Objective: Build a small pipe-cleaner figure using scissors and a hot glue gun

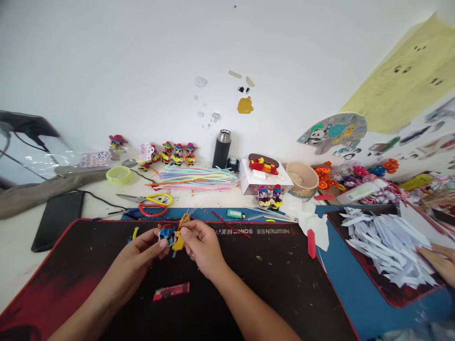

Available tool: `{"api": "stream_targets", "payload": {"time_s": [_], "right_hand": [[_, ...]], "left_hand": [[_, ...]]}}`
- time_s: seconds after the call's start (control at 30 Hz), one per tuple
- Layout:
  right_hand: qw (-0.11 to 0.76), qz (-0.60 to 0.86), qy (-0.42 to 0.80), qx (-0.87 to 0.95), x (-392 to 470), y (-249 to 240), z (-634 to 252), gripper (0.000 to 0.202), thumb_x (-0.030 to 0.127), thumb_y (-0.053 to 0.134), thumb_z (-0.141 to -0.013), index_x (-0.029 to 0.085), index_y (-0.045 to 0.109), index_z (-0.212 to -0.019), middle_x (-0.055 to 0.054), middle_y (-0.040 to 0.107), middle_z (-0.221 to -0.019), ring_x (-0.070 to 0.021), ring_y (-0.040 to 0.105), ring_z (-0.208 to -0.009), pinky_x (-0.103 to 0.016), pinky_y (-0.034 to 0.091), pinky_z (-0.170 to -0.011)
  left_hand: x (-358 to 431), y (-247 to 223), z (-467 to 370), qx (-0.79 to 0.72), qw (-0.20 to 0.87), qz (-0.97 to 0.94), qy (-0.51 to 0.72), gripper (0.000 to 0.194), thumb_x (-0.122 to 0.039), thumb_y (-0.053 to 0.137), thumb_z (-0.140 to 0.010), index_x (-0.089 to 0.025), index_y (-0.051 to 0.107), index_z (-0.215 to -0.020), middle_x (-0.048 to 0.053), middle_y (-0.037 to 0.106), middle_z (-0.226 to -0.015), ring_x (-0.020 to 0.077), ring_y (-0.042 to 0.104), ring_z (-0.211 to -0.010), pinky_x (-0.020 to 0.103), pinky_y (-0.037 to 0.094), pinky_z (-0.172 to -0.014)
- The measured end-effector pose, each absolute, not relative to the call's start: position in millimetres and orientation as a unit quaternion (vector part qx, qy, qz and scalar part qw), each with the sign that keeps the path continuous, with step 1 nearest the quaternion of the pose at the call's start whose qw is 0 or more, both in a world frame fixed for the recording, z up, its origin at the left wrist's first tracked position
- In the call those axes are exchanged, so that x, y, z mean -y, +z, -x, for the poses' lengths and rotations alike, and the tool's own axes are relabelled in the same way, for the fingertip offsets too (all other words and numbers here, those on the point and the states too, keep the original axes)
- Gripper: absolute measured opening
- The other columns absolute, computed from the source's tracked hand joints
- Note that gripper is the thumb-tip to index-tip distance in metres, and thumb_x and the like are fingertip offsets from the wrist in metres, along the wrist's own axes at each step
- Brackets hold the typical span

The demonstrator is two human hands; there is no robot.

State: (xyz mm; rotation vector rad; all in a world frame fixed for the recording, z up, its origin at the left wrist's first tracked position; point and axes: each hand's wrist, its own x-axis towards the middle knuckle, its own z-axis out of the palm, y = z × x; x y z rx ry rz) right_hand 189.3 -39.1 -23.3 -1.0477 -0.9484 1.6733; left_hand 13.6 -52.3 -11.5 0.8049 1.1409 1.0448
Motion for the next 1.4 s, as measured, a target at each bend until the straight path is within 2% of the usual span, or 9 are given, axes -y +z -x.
{"api": "stream_targets", "payload": {"time_s": [0.23, 0.67, 0.97, 1.1, 1.4], "right_hand": [[0.456, 0.445, 0.658, 0.402, 36.7, -25.4, -189.9, 0.049, 0.065, 0.082, -0.079, 0.021, 0.062, -0.086, 0.011, 0.046, -0.047, -0.0059, 0.027, -0.039, -0.020, 0.016, -0.038], [0.446, 0.471, 0.609, 0.457, 34.4, -29.9, -193.1, 0.042, 0.060, 0.075, -0.088, 0.020, 0.064, -0.089, 0.010, 0.046, -0.050, -0.0072, 0.031, -0.041, -0.021, 0.023, -0.041], [0.437, 0.481, 0.603, 0.463, 33.9, -29.0, -193.2, 0.041, 0.060, 0.074, -0.089, 0.021, 0.062, -0.088, 0.010, 0.046, -0.050, -0.0073, 0.030, -0.041, -0.021, 0.024, -0.042], [0.441, 0.478, 0.604, 0.460, 33.6, -31.1, -192.8, 0.041, 0.060, 0.074, -0.089, 0.021, 0.062, -0.088, 0.010, 0.045, -0.050, -0.0077, 0.032, -0.042, -0.021, 0.024, -0.043], [0.440, 0.480, 0.605, 0.459, 32.9, -32.0, -192.6, 0.040, 0.060, 0.074, -0.089, 0.022, 0.061, -0.087, 0.011, 0.045, -0.049, -0.0070, 0.030, -0.040, -0.021, 0.024, -0.042]], "left_hand": [[51.9, -12.8, -11.6, -0.508, 0.642, -0.370, 0.439, 0.047, -0.059, 0.094, -0.067, -0.020, 0.072, -0.081, 0.000, 0.063, -0.073, 0.0165, 0.052, -0.071, 0.027, 0.042, -0.067], [49.7, -7.3, -13.5, -0.523, 0.626, -0.392, 0.426, 0.043, -0.056, 0.094, -0.066, -0.022, 0.072, -0.080, 0.001, 0.067, -0.076, 0.0187, 0.055, -0.072, 0.028, 0.045, -0.070], [49.4, -2.7, -17.1, -0.538, 0.622, -0.388, 0.416, 0.047, -0.058, 0.095, -0.060, -0.021, 0.070, -0.074, 0.000, 0.067, -0.073, 0.0187, 0.055, -0.070, 0.028, 0.044, -0.069], [48.8, -2.3, -18.5, -0.539, 0.623, -0.385, 0.416, 0.046, -0.054, 0.097, -0.058, -0.020, 0.070, -0.074, 0.000, 0.066, -0.073, 0.0194, 0.055, -0.072, 0.028, 0.044, -0.070], [47.7, -5.5, -20.0, -0.539, 0.618, -0.394, 0.415, 0.043, -0.052, 0.096, -0.059, -0.021, 0.070, -0.073, 0.000, 0.065, -0.071, 0.0196, 0.055, -0.070, 0.028, 0.044, -0.069]]}}
